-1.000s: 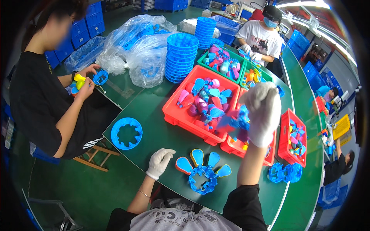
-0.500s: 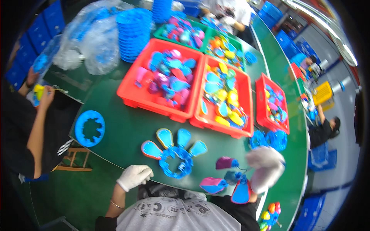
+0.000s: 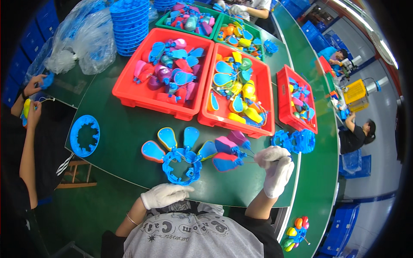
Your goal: The person assembles plastic toys by connecting colored petals to a circular frame, pressing a central cover piece into place, sliding the completed toy away, and attaching petals onto another frame.
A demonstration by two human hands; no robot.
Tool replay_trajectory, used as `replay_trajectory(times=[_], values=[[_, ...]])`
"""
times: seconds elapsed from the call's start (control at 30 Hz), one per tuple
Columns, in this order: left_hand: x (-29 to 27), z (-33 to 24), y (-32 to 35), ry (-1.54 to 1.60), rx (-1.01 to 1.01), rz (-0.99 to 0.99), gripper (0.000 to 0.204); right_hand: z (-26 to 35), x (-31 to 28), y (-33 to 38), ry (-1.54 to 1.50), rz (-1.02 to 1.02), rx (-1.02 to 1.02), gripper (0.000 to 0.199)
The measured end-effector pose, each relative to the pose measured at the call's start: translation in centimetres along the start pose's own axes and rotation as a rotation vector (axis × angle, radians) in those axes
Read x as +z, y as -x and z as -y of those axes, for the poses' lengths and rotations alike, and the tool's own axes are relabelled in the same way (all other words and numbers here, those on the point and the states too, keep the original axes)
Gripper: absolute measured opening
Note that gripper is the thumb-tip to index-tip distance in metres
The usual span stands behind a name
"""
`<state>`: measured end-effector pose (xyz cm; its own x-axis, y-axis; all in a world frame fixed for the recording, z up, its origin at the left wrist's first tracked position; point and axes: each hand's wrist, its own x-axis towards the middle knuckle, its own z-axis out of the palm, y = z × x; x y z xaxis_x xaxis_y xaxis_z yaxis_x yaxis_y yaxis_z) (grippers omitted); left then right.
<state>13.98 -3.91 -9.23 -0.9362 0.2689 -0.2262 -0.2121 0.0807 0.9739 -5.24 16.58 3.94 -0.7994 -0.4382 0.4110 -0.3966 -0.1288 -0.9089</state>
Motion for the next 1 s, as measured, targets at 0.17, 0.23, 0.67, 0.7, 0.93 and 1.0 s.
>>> replay_trajectory(times=[0.17, 0.23, 0.67, 0.7, 0.93, 1.0], values=[[-2.3, 0.7, 2.7, 0.237, -0.347, -0.290, 0.042, 0.1, -0.9, 1.4, 0.008, -0.021, 0.168, 0.049], [-2.2, 0.1, 2.6, 0.342, -0.208, -0.659, 0.045, 0.2, -0.6, 0.8, 0.047, -0.012, 0.204, 0.046], [-3.1, 0.8, -0.3, 0.543, 0.000, -0.638, 0.070, -1.9, -1.3, -4.3, 0.217, -0.014, 0.199, 0.042], [-3.0, 1.7, 0.0, 0.544, 0.008, -0.630, 0.069, -1.2, -0.8, -5.3, 0.216, -0.055, 0.146, 0.043], [0.3, 3.7, 0.1, 0.857, 0.203, -0.894, 0.060, -0.3, 3.2, -8.0, 0.180, 0.115, 0.103, 0.043], [1.9, 3.4, -0.5, 0.936, 0.331, -1.005, 0.060, -0.2, 3.7, -8.1, 0.202, 0.139, 0.126, 0.043]])
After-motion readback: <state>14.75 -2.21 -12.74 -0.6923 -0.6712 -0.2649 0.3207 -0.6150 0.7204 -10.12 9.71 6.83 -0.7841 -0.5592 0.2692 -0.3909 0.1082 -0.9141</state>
